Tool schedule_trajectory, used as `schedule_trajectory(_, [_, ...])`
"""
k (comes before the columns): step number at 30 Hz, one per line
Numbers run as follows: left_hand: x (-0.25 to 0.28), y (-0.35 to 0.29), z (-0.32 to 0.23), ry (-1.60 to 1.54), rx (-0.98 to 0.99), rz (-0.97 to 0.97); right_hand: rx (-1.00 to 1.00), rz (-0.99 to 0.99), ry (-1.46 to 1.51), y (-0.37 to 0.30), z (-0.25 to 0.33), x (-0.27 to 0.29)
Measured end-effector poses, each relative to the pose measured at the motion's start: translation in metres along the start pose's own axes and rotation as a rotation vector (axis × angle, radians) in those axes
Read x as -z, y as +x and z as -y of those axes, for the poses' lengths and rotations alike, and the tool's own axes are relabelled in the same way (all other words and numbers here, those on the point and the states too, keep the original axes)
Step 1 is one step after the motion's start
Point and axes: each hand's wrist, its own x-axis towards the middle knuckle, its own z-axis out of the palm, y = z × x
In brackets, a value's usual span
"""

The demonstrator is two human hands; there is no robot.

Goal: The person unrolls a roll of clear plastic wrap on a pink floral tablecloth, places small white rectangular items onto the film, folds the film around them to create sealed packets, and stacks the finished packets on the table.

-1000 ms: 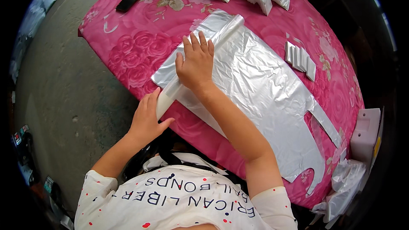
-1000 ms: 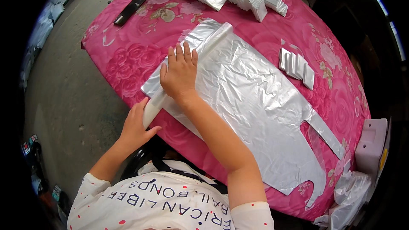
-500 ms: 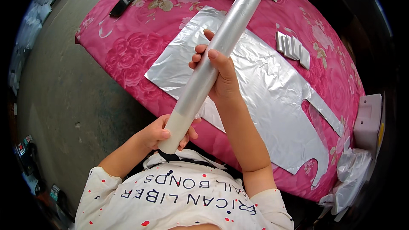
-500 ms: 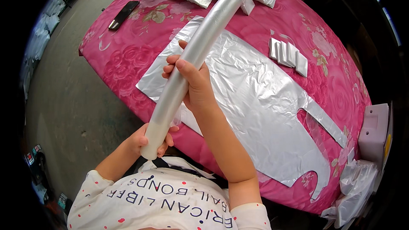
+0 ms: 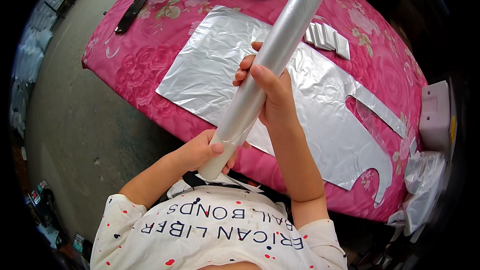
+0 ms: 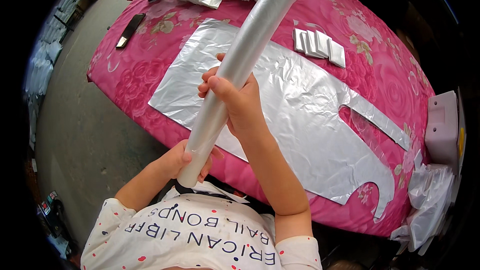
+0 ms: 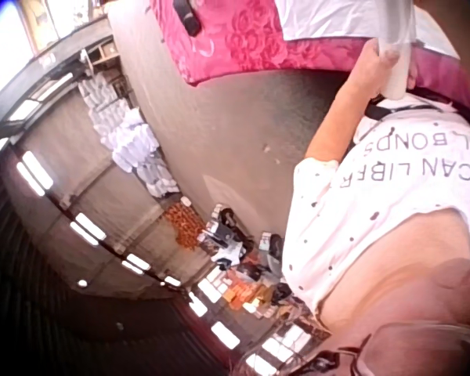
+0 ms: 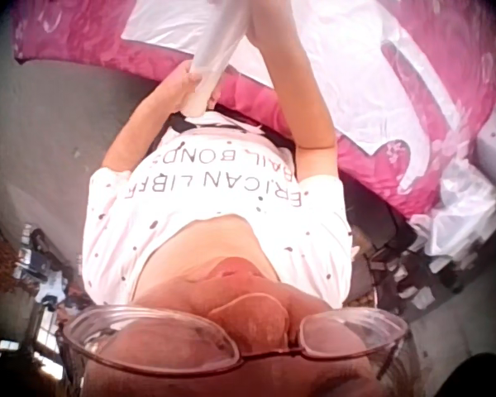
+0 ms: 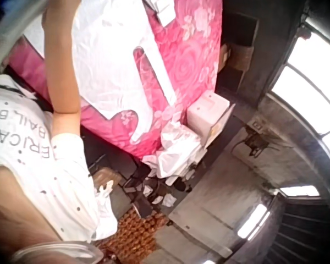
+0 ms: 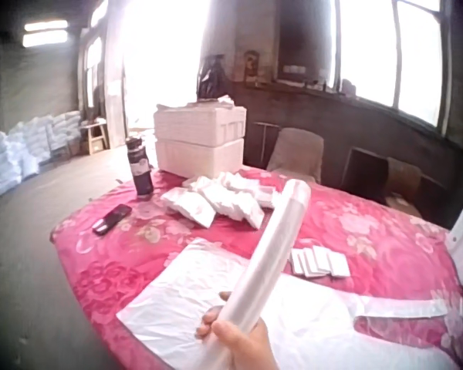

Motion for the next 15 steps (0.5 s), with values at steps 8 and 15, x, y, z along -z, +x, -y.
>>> schedule_trajectory(8, [-0.014,0.015,0.0,0.444,-0.058,-0.377,0.0,-0.121,-0.163,-0.006,-0.01,0.014])
schedule_trajectory(15, [-0.019,0.016,-0.006,0.443,-0.044,-0.335,-0.054,-0.063,-0.162,-0.016,-0.011,0.02])
